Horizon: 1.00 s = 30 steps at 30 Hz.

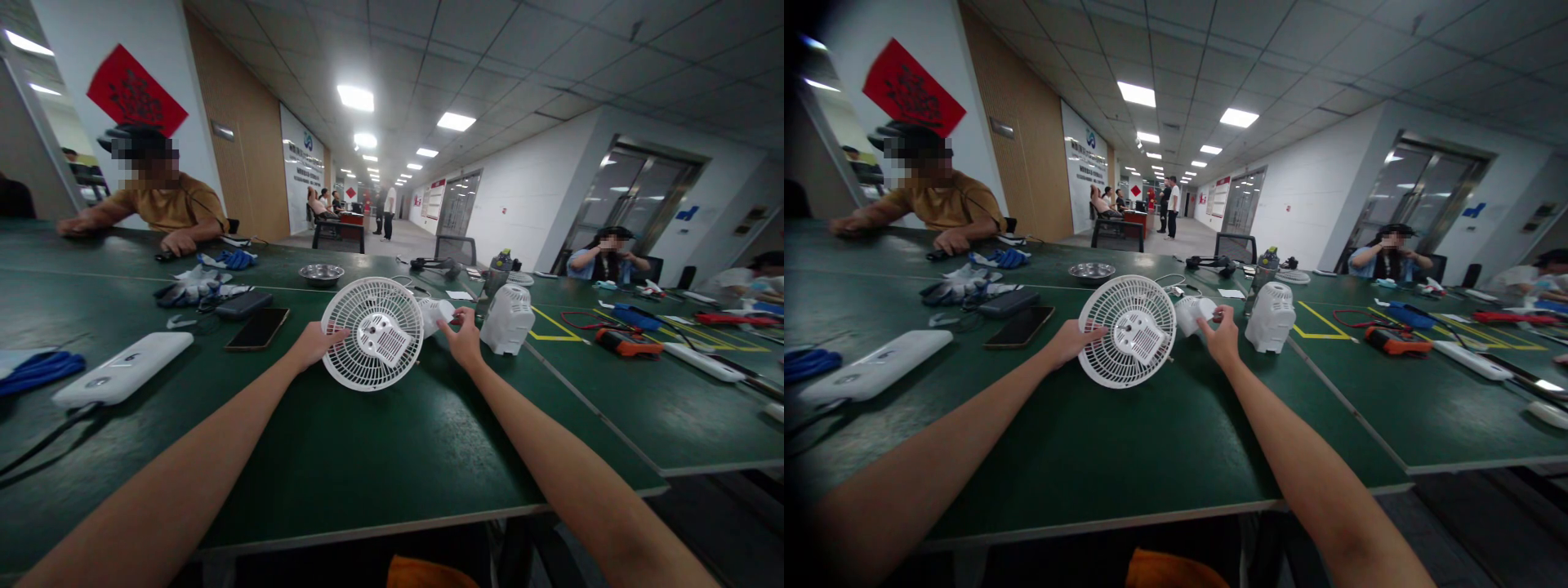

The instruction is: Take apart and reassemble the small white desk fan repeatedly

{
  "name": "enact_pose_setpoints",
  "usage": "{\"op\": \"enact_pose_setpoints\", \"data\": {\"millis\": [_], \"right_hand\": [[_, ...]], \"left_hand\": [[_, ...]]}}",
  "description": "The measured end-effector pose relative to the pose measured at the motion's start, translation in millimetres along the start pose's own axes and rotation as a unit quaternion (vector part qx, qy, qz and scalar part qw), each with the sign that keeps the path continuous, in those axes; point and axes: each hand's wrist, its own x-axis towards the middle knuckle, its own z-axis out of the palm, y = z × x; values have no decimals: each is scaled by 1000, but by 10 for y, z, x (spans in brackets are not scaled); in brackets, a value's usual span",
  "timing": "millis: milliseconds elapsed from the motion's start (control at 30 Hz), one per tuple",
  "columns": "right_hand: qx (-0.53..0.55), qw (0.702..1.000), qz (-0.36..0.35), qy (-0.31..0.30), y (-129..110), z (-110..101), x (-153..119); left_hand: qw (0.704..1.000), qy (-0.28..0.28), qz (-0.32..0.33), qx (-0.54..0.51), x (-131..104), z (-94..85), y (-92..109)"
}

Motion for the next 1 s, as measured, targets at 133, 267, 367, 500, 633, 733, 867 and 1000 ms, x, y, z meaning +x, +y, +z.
{"op": "enact_pose_setpoints", "data": {"millis": [133,267,367,500,633,733,867,1000], "right_hand": [[3,1000,2,-6,1,-1,5],[2,1000,3,-7,-1,-3,8],[-1,1000,5,0,-2,-5,9],[-7,1000,8,-5,4,-10,18],[-20,1000,12,-19,23,5,13],[-57,996,40,-51,46,28,-11],[-114,984,85,-104,62,51,-42],[-170,969,104,-146,37,60,-62]], "left_hand": [[1000,1,4,7,3,-4,-11],[1000,8,3,21,27,-6,-42],[1000,7,9,21,38,-8,-55],[1000,6,10,14,35,-2,-52],[1000,11,4,-2,17,11,-25],[1000,14,-4,-6,-1,20,2],[1000,9,2,-19,3,18,-2],[1000,7,1,-4,37,2,-47]]}}
